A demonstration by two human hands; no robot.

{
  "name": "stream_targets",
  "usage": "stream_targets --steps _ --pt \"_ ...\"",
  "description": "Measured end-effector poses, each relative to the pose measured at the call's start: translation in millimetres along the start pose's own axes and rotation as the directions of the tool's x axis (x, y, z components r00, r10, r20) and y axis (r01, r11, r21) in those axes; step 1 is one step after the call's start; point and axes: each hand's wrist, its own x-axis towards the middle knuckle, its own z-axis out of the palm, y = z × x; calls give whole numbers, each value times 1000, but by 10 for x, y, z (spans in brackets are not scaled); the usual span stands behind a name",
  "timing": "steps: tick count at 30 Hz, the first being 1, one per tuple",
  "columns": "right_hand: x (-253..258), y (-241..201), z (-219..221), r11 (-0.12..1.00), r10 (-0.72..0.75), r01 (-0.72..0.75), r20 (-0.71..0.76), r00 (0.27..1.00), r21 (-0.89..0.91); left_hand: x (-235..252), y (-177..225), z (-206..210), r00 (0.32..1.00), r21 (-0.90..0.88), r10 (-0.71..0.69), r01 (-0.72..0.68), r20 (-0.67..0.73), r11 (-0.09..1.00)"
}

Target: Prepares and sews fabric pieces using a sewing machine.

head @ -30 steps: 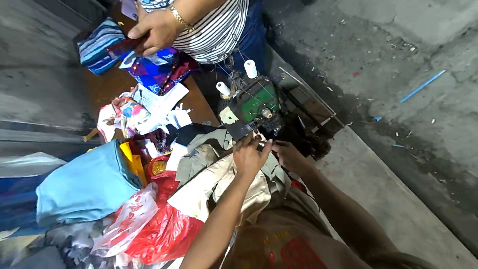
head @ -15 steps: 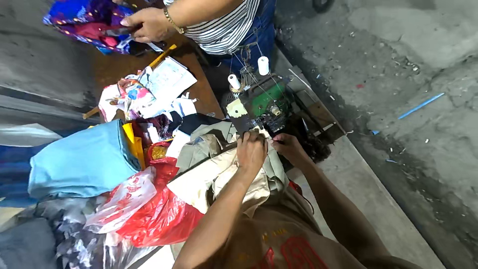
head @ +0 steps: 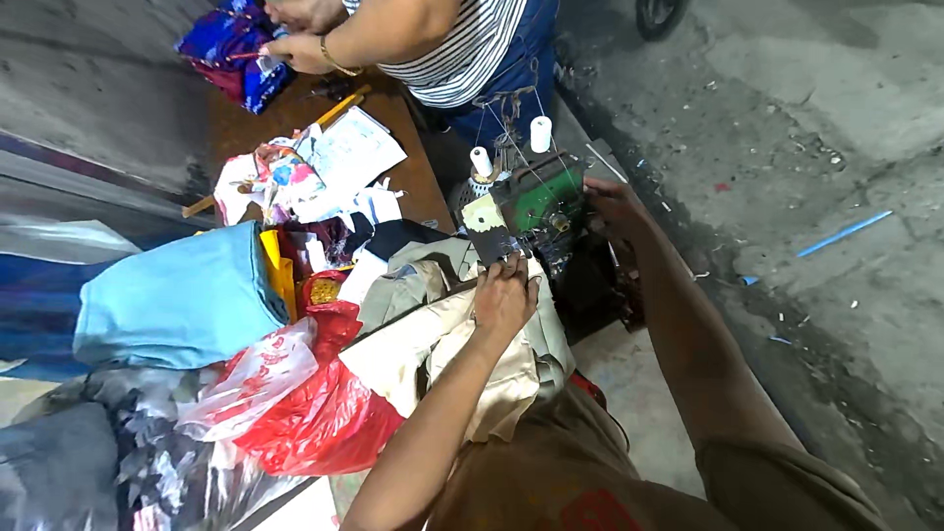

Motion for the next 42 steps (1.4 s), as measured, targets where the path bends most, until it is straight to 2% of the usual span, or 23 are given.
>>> stream_targets --steps 3,6,8,10,11,12,15,18,22,26,29,33,38,42 --pt "207 -136 9 969 120 -135 -84 989 -207 21 -5 -6 1000 22 4 -4 17 1000" --pt "410 -275 41 864 322 -349 -135 937 -362 21 -25 -11 1000 30 19 -20 20 999" --pt "365 -356 25 866 380 -387 -85 921 -316 23 -12 -49 999 46 20 -23 49 999" --pt "215 -246 -10 901 415 -418 -48 908 -114 21 -2 -80 998 57 21 -25 67 998" --pt "124 -137 28 896 441 -443 -75 895 -24 14 -9 -84 998 56 23 -26 64 998" --pt "-11 17 78 906 422 -421 -101 901 32 5 -16 -84 997 55 22 -26 68 998" --pt "-698 131 417 985 169 -170 -287 943 22 34 -19 -85 997 43 21 -24 68 999" --pt "-1094 66 885 997 73 -64 -218 973 48 27 -28 -83 996 40 9 -12 89 999" --pt "-1091 37 1092 981 153 -139 -97 984 133 41 -64 -95 997 65 14 -19 80 998" --pt "-1074 13 1131 996 88 -87 -166 982 13 110 -70 -212 988 85 -7 -6 156 996" --pt "-1183 30 1185 995 95 -100 -179 979 -22 129 -95 -214 989 90 2 -16 147 996" --pt "-1491 90 1186 975 177 -171 -28 984 139 201 -136 -297 979 99 -22 2 203 995" --pt "-1636 70 1247 948 240 -210 -104 965 239 243 -145 -348 970 114 -36 9 239 993" --pt "-1659 40 1235 944 263 -240 -77 962 227 271 -132 -355 970 144 -49 15 239 990"
